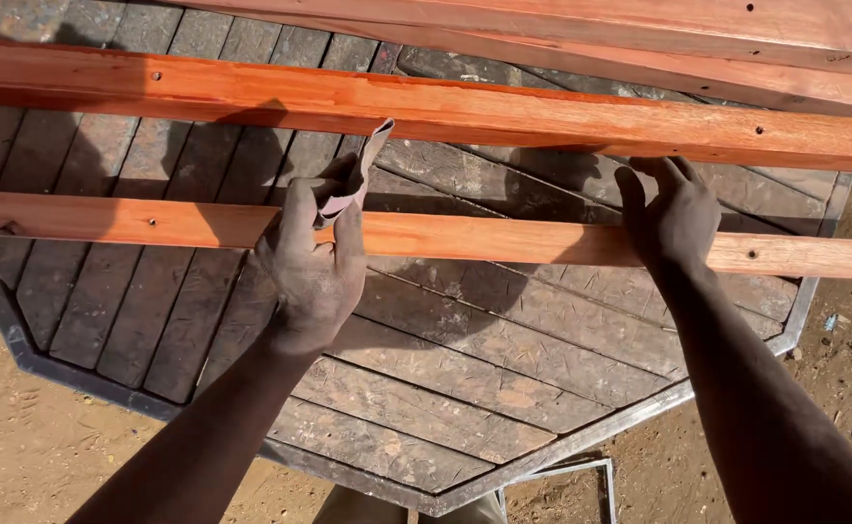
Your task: Sanding the surfaces and edges of wooden beams using sandpaper
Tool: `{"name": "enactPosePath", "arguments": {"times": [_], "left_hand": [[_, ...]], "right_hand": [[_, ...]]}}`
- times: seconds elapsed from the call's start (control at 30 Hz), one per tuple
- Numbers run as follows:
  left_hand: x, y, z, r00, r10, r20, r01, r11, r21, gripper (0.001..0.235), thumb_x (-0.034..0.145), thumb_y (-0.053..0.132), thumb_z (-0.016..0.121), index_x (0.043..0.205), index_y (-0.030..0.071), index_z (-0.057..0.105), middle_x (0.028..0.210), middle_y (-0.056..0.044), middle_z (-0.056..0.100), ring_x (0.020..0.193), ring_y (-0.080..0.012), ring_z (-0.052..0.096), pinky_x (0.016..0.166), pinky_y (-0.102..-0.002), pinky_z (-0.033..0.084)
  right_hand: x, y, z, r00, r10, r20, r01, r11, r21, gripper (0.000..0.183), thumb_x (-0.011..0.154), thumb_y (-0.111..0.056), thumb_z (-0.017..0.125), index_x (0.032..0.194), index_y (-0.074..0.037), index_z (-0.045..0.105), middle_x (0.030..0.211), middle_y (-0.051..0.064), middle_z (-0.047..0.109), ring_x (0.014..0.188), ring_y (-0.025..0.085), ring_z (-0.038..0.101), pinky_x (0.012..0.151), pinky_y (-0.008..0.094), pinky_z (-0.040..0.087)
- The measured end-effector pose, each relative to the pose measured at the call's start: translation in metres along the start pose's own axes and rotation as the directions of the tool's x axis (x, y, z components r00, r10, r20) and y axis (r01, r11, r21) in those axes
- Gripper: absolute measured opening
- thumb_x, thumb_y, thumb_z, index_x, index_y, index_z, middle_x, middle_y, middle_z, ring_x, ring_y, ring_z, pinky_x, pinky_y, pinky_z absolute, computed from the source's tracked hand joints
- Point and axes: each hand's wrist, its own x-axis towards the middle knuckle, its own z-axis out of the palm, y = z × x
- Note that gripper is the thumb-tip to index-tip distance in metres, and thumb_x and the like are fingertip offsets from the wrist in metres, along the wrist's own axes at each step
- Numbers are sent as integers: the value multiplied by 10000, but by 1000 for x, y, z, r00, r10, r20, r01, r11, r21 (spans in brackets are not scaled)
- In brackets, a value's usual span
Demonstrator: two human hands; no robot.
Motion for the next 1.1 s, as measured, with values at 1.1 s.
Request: {"name": "enactPosePath", "arguments": {"times": [1.1], "left_hand": [[-92, 105, 130, 894, 349, 280, -388, 917, 96, 559, 916, 53, 450, 1436, -130, 536, 1543, -249, 498, 1455, -394, 472, 1262, -511, 331]], "right_hand": [[12, -11, -19, 850, 369, 377, -329, 929, -169, 671, 939, -795, 415, 998, -240, 789, 942, 287, 723, 934, 537, 680, 728, 565, 517]]}}
